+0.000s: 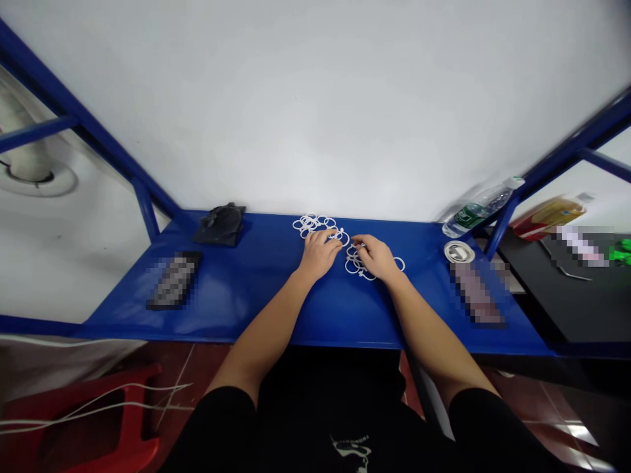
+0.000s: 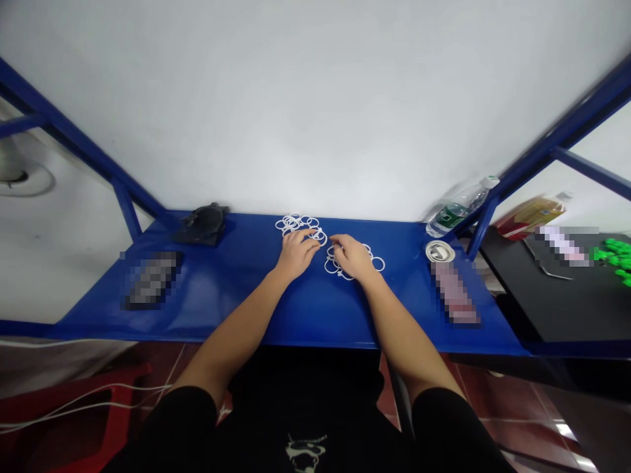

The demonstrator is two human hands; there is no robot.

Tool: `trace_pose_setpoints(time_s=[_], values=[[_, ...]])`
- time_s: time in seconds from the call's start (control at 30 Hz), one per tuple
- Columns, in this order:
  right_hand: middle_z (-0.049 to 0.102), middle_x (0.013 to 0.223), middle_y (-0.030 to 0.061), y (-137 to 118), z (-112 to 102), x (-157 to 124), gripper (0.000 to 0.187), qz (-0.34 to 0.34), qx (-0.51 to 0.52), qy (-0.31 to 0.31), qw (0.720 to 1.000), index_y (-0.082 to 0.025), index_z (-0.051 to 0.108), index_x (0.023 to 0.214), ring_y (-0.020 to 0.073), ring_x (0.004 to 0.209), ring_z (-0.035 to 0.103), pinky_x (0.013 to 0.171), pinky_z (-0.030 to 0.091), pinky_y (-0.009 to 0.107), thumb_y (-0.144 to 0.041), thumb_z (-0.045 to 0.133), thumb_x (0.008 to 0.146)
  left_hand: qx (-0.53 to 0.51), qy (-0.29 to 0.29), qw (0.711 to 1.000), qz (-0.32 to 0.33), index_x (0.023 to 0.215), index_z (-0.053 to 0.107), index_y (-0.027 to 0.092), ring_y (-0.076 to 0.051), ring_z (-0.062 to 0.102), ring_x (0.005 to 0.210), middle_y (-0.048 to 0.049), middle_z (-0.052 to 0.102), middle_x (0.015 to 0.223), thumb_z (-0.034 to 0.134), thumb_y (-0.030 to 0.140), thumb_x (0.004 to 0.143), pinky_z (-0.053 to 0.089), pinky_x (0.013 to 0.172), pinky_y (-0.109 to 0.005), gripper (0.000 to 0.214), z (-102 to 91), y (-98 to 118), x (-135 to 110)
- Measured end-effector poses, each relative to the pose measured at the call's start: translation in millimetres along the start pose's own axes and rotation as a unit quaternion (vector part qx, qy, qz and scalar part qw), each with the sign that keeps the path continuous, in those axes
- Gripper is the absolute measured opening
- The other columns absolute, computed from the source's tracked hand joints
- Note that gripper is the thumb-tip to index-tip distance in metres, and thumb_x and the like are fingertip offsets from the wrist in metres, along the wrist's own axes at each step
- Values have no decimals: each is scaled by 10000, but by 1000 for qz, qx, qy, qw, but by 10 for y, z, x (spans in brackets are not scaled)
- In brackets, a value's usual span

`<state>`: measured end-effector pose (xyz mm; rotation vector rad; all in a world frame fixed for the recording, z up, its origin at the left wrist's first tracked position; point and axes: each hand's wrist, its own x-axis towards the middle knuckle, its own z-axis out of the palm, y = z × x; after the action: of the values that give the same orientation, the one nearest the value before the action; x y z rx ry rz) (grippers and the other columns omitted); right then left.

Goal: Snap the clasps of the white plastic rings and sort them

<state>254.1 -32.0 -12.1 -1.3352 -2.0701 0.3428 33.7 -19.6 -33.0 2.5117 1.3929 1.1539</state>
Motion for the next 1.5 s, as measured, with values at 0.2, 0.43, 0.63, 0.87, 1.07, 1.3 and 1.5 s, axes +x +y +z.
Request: trace_pose_setpoints(time_s=[0.2,0.43,0.63,0.87,1.07,1.3,1.5], values=[[764,1186,98,-13,-13,-4,358,9,24,24,999,-205,676,1290,262,1057,717,929,544,388,-314,458,1028,-20,-63,990,121,1023,769,298,-236,635,1183,-26,696,1357,560,290,1045,472,987,-422,210,-12,164,-13],[799,1018,54,-30,-16,7,358,-12,28,-18,999,-198,750,1122,224,915,738,849,552,330,-165,450,929,-5,-73,986,151,1038,774,286,-224,635,1151,-27,705,1332,549,292,1053,492,947,-405,225,2,192,-28],[805,1094,55,47,-3,-4,441,-41,34,-14,998,-187,735,1218,226,987,754,912,574,333,-147,436,897,12,-62,988,138,1043,767,265,-217,627,1148,-42,692,1310,579,298,1042,496,943,-385,192,18,189,-38],[807,1076,36,65,31,-10,445,-50,49,8,997,-211,738,1202,220,977,757,902,583,332,-133,440,881,32,-27,994,100,1018,766,247,-247,620,1113,-64,715,1194,608,266,1014,491,936,-418,159,116,151,-44],[793,1018,50,71,1,-7,394,-43,62,30,997,-203,737,1107,221,900,736,834,562,334,-123,442,857,-17,-9,997,78,1301,649,207,-259,608,1200,-97,689,1266,630,335,997,482,1045,-428,331,127,169,-28],[729,819,19,93,-38,-30,315,-41,103,59,992,-210,713,938,188,731,677,718,507,305,-125,419,866,12,-44,999,-4,1470,527,223,-297,475,1430,-117,564,1508,583,469,1015,388,1193,-476,520,158,85,19],[704,792,25,70,-25,-7,254,-59,77,78,992,-214,663,813,181,705,643,694,473,298,-119,431,848,55,-128,990,-31,1533,481,214,-341,334,1541,-141,446,1626,503,557,1032,308,1228,-556,609,251,72,31]])
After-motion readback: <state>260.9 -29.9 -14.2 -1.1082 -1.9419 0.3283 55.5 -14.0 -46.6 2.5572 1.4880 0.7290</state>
